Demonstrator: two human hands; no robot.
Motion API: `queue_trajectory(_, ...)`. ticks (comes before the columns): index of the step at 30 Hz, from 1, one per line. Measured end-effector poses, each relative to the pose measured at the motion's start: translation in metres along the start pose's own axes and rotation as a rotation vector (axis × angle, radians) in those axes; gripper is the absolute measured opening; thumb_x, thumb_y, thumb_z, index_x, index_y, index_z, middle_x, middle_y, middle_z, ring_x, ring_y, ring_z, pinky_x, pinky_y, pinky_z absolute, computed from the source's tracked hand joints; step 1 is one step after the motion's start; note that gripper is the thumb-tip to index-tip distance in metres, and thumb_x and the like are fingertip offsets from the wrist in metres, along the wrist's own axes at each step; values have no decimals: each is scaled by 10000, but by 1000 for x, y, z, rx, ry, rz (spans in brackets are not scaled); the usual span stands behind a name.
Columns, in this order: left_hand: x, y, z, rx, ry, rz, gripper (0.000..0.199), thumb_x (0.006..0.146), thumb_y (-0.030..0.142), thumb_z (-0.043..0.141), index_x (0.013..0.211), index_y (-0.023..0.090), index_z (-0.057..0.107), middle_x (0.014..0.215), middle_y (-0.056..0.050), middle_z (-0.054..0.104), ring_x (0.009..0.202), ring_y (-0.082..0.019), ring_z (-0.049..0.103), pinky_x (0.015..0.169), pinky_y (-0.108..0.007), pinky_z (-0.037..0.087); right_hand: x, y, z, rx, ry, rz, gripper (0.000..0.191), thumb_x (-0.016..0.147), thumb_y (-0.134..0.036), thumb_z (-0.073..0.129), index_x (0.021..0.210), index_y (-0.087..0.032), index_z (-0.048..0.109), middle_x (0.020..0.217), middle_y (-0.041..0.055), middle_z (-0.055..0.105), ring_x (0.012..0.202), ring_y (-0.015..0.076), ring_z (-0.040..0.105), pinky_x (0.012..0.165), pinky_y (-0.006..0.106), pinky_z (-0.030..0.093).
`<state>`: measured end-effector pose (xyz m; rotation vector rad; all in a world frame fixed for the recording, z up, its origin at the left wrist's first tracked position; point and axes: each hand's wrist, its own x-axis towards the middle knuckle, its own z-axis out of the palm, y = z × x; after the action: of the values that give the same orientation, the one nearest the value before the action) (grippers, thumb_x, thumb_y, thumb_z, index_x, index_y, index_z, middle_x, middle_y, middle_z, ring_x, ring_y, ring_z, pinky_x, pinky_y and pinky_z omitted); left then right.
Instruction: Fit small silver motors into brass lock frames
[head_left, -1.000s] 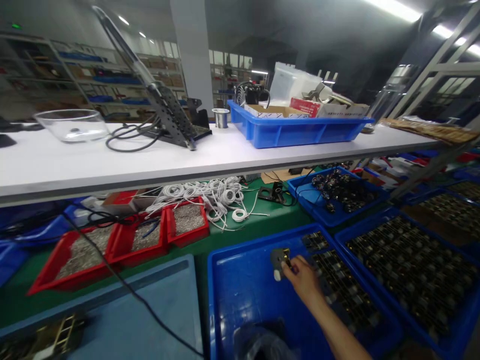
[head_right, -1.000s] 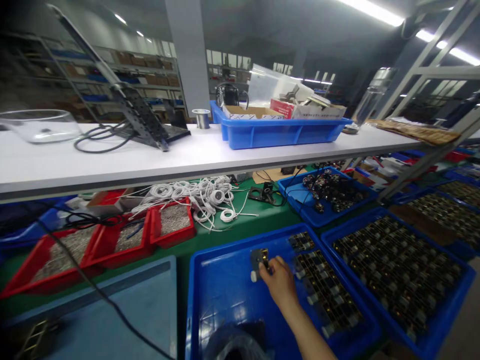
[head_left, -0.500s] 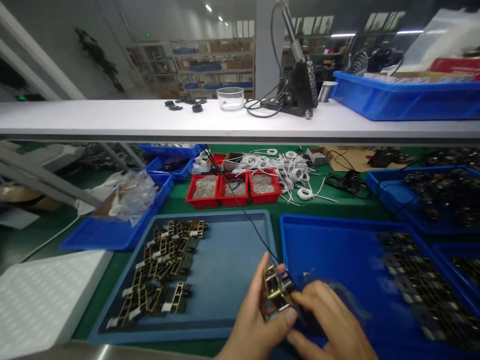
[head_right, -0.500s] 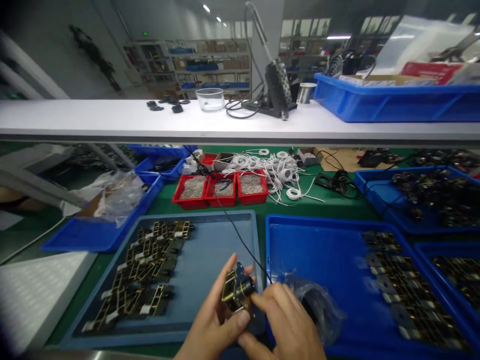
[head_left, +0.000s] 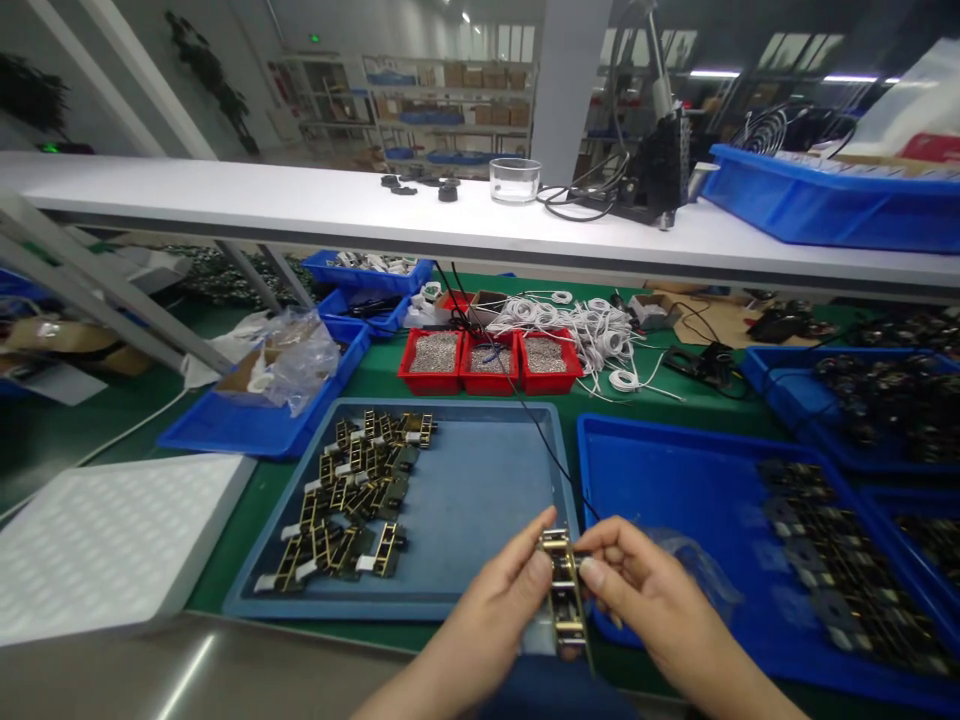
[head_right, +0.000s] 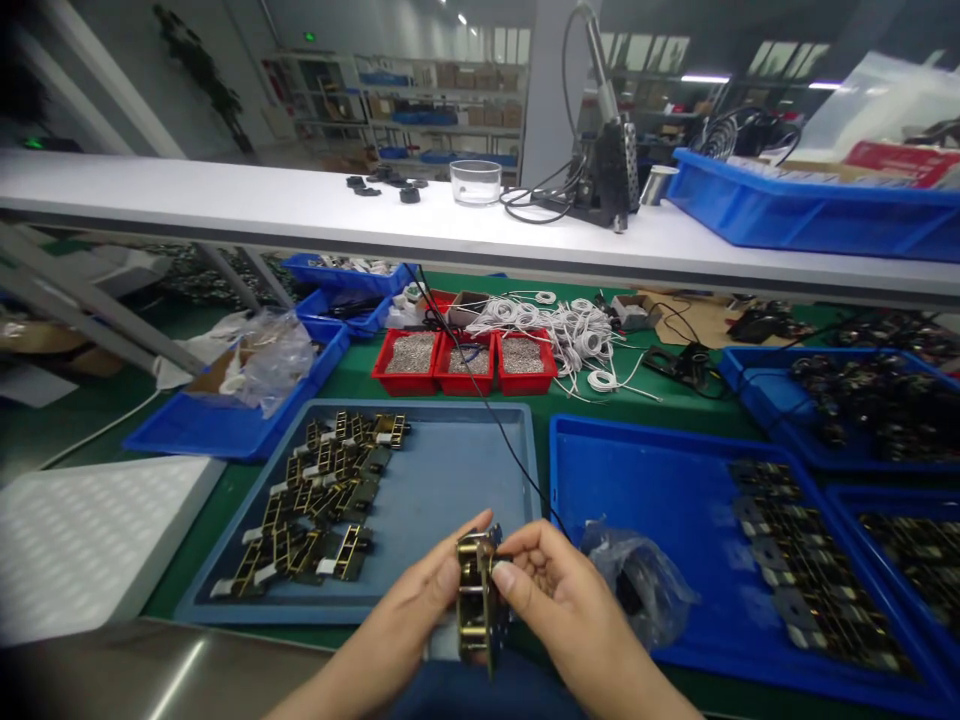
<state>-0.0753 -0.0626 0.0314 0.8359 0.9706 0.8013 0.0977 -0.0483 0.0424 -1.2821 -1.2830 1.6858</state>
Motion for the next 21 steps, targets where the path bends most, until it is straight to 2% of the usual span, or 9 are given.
queue_trajectory(2,-3,1,0,-16,22,-43,618,840,591,449,1319,202,449,1268,-104,578,1219,-287,466,1043,-436,321,-1,0,3,31,19,9,351,795,-522,625,843,-176,585,658,-22,558,595,106,471,527,219,336)
queue_trajectory(4,-5,1,1,-58,-1,-67,649,836,602,441,1337,191,418,1192,-126,624,1089,-306,569,915,-451,443,-3,2,5,60,33,10,362,790,-529,628,839,-173,580,653,-18,573,592,105,485,520,213,332)
queue_trajectory(6,-6,0,0,-80,-38,-77,664,832,597,455,1357,198,379,1185,-140,622,996,-311,614,797,-441,502,-5,4,6,82,56,5,379,780,-542,634,842,-173,577,652,-18,574,584,105,483,517,209,335)
queue_trajectory(11,-7,-4,-5,-92,-93,1,609,838,570,478,1342,240,389,1308,-116,530,1164,-295,502,935,-438,417,-9,7,7,142,124,-28,374,763,-532,661,844,-175,583,628,-31,538,563,104,454,516,203,340)
queue_trajectory(15,-10,0,-2,-146,-178,-76,677,780,575,570,1336,241,376,1255,-125,553,1013,-276,588,743,-369,495,-9,8,5,226,148,-4,358,763,-513,670,815,-172,572,598,-36,541,528,92,450,483,182,324)
queue_trajectory(18,-11,5,2,-161,-203,-109,661,758,532,632,1304,229,415,1091,-91,617,1015,-258,582,716,-317,495,-6,11,4,259,138,20,360,784,-509,649,768,-167,540,545,-51,512,470,71,404,449,169,298)
queue_trajectory(21,-11,7,4,-153,-184,-119,577,792,508,603,1265,211,457,999,-75,622,998,-241,580,699,-301,501,-4,14,3,286,134,28,365,792,-505,644,752,-166,515,521,-63,488,446,60,378,430,158,287)
